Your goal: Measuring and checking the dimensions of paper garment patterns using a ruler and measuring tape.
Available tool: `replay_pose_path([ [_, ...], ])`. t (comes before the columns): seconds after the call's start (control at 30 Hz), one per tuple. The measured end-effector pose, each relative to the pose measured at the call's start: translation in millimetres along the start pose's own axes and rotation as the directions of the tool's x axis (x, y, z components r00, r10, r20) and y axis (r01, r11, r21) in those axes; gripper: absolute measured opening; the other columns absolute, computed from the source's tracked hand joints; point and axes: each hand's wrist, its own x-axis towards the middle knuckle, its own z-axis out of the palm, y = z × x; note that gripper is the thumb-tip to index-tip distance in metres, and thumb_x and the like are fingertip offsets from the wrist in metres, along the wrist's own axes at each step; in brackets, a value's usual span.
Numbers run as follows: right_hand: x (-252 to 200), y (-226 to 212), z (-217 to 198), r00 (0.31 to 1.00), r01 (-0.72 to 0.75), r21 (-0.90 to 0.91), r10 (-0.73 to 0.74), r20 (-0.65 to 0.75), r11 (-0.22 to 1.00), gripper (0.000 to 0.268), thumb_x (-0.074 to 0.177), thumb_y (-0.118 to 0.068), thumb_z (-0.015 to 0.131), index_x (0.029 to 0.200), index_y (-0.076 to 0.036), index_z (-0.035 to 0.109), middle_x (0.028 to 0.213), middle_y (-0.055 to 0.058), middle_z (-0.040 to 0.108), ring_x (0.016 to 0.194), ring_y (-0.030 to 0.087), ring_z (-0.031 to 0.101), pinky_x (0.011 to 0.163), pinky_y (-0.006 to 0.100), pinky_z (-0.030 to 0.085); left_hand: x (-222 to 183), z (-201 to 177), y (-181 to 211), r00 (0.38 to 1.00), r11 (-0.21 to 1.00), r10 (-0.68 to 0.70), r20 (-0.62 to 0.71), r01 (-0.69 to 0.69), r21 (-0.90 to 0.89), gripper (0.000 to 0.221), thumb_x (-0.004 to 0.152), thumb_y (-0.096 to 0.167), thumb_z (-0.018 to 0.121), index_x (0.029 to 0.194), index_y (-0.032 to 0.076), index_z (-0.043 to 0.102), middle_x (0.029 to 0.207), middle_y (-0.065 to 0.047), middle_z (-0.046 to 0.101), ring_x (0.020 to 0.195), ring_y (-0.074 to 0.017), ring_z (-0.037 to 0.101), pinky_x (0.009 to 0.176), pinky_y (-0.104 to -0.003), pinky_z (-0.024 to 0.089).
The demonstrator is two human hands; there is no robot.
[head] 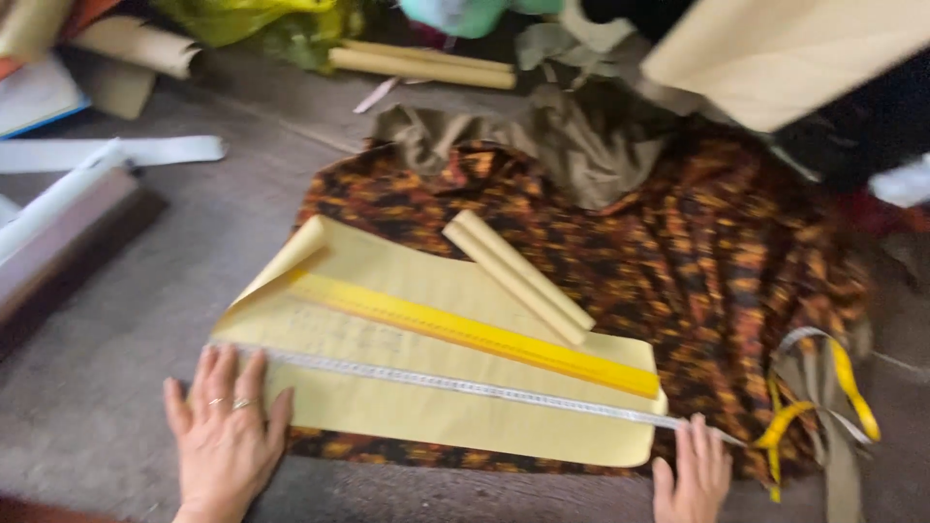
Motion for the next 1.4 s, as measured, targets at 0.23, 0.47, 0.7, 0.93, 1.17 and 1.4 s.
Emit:
replay_pose_path([
  [0.23,15.4,-9.9,-16.2,0.856,-0.310,0.102,0.231,0.462,0.945,0.058,0.094,-0.040,0.040,0.148,-0.021,0.037,0.157,-0.002,0.030,0.147,0.024,0.023,0.115,0.054,0.017,-11.7,15.5,0.2,0.998,0.990,-0.054,-0.020,0.051,-0.130,0.060,0.085,0.045,0.056,0.135,0.011,0.059,0.147,-0.016,0.056,0.144,-0.0335,0.049,0.120,-0.061,0.028],
  [0.47,20.2,-18.8,-25.8,0.919,-0.239,0.172,0.166,0.356,0.956,0.056,0.093,-0.034,0.045,0.147,-0.020,0.040,0.155,0.001,0.035,0.145,0.026,0.029,0.114,0.055,0.021,-16.0,19.7,-1.5,0.997,0.988,-0.080,0.000,0.079,-0.131,0.056,0.089,0.044,0.055,0.136,0.014,0.061,0.149,-0.014,0.056,0.147,-0.0310,0.047,0.123,-0.057,0.023],
  [0.7,16.8,-18.3,-25.9,0.946,-0.194,0.174,0.137,0.294,0.965,0.058,0.095,-0.035,0.045,0.150,-0.018,0.035,0.159,0.005,0.029,0.147,0.030,0.024,0.115,0.055,0.020,-16.9,22.8,-5.7,0.987,0.973,-0.103,0.123,0.126,-0.192,0.058,0.090,0.047,0.049,0.138,0.016,0.057,0.152,-0.016,0.051,0.151,-0.0312,0.036,0.122,-0.058,0.015],
  [0.93,22.6,-21.2,-32.3,0.967,-0.141,0.153,0.104,0.232,0.978,0.052,0.096,-0.033,0.045,0.145,-0.014,0.042,0.153,0.007,0.039,0.142,0.031,0.034,0.112,0.052,0.028,-18.1,25.9,-6.3,0.995,0.998,0.020,-0.101,-0.025,-0.052,0.050,0.091,0.038,0.062,0.134,0.013,0.067,0.144,-0.015,0.064,0.144,-0.0342,0.057,0.119,-0.058,0.031],
  [1.17,18.9,-20.4,-32.1,0.949,-0.182,0.161,0.130,0.286,0.970,0.052,0.098,-0.033,0.046,0.145,-0.012,0.042,0.152,0.007,0.038,0.140,0.030,0.034,0.113,0.053,0.024,-23.1,32.5,-15.8,0.996,0.992,0.055,-0.065,-0.062,-0.109,0.052,0.095,0.034,0.061,0.137,0.006,0.071,0.148,-0.022,0.061,0.148,-0.0384,0.051,0.117,-0.060,0.026],
  [1.4,14.7,-18.7,-32.4,0.942,-0.204,0.170,0.146,0.301,0.964,0.052,0.098,-0.033,0.047,0.145,-0.013,0.041,0.153,0.007,0.036,0.141,0.029,0.033,0.114,0.053,0.023,-20.8,33.1,-15.1,1.000,0.977,0.022,0.022,-0.017,-0.214,0.056,0.097,0.037,0.052,0.139,0.002,0.066,0.151,-0.023,0.052,0.149,-0.0384,0.040,0.117,-0.061,0.016],
])
